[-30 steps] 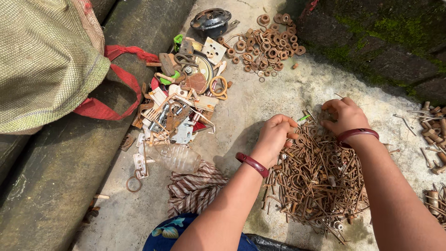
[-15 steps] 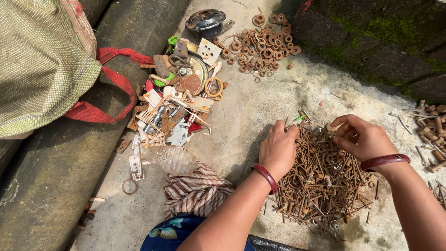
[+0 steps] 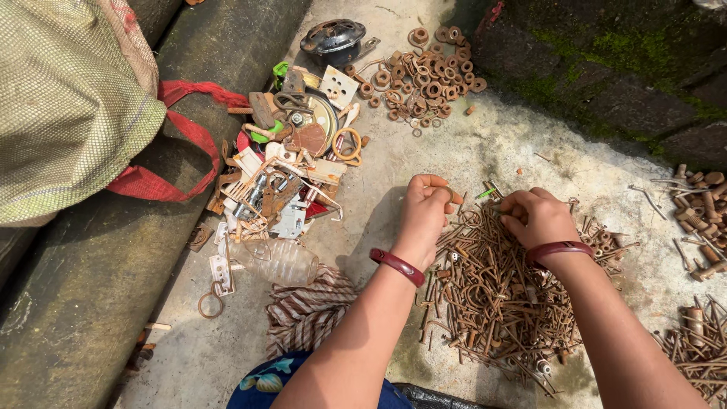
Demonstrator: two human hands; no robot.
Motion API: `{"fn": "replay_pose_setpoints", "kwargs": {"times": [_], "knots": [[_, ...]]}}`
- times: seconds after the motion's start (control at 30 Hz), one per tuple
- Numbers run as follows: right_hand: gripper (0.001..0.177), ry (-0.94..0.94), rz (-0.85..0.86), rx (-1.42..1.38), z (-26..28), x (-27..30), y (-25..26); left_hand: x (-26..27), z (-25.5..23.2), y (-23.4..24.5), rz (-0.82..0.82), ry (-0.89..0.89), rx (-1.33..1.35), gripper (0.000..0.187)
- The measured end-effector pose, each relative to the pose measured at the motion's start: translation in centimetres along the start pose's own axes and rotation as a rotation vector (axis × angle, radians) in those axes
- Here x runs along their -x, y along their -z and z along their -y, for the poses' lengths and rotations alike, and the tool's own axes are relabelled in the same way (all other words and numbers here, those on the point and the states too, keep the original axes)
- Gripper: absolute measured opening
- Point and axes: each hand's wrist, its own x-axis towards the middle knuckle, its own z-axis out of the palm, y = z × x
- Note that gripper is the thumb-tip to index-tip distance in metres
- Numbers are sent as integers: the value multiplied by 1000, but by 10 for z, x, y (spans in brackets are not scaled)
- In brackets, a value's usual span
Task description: The person sorts through a pile of rusty nails and small metal parts by hand on the ground, picking out specific items.
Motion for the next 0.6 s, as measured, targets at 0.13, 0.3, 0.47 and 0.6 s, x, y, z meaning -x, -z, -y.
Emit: {"fn": "replay_pose_setpoints", "kwargs": {"times": [0.13,0.3,0.47,0.6], "knots": [[20,72,82,97,11,-12,4,-5,-6,-1,-80,45,174,26],[13,57,138,144,13,-13,13,-4,-24,5,-171,41,323,38],[18,-128,270,-17,49,-18,57,-6,-32,7,-232,21,438,42],[25,-33,103,-477,96,-43,92,-8,-29,6,-209,1,455,43]]}}
